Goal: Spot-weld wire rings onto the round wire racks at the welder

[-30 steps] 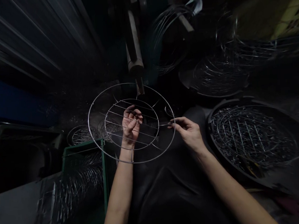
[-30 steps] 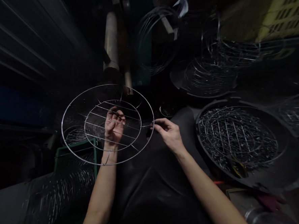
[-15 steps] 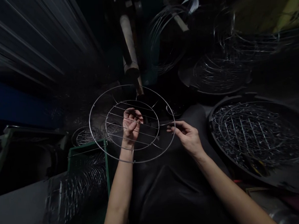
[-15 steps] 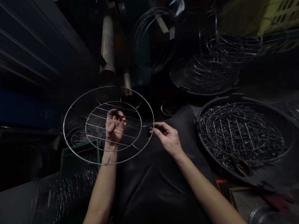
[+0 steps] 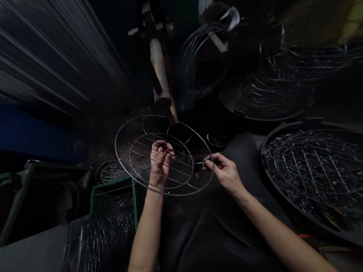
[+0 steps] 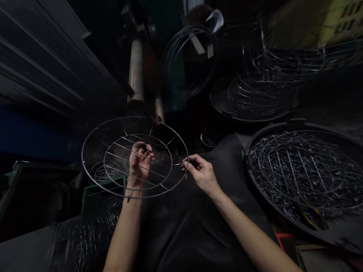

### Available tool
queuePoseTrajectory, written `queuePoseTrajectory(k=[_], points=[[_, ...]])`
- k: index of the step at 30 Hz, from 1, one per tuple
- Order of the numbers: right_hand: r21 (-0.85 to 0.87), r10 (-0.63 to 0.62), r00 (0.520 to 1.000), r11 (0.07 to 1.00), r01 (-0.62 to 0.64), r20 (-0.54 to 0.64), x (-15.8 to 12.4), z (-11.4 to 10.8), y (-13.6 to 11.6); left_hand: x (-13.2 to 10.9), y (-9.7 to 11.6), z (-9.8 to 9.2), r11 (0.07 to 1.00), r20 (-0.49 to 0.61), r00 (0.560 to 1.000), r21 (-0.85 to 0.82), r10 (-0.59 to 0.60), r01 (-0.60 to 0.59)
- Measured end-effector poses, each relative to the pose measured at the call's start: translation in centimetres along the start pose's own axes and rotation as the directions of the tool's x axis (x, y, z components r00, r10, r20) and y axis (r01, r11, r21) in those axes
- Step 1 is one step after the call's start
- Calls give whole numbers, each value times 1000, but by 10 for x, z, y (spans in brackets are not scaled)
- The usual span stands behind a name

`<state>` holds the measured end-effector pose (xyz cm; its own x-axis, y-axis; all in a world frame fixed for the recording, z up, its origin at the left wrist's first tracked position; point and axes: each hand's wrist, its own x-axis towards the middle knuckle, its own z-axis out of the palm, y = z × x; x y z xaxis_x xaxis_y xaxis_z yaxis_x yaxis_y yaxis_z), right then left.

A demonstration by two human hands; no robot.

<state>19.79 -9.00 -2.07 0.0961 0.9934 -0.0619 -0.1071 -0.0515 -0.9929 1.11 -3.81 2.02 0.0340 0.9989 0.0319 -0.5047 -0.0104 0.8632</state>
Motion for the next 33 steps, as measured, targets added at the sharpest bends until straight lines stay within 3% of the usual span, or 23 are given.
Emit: queuePoseTrajectory(k=[6, 9, 12, 16, 22, 27, 33], points=[[44, 45, 995, 998, -49, 88, -20, 6, -10, -19, 16, 1, 998, -80, 995, -26, -62, 60], [15, 83, 993, 996, -85, 87, -40, -2, -8, -39, 4, 0, 980, -153, 970, -100, -189, 175], [-15, 143, 989, 990, -143, -32, -59, -23, 3, -64, -31, 4, 895, -226, 882, -279, -413, 348], [-57, 214, 950, 971, -233, -227, -71, -56, 13, -97, -82, 20, 718, -177, 756, -503, -630, 481], [-287, 182, 958, 927, -242, -222, -76, -74, 6, -133, -108, 32, 578, -122, 696, -667, -708, 471], [-373, 171, 966, 898, -234, -195, -79, -68, 10, -146, -119, 25, 467, -117, 593, -741, -797, 482], [-384, 199, 964, 887, -255, -179, -71, -63, 14, -148, -125, 20, 468, -109, 599, -740, -793, 484]])
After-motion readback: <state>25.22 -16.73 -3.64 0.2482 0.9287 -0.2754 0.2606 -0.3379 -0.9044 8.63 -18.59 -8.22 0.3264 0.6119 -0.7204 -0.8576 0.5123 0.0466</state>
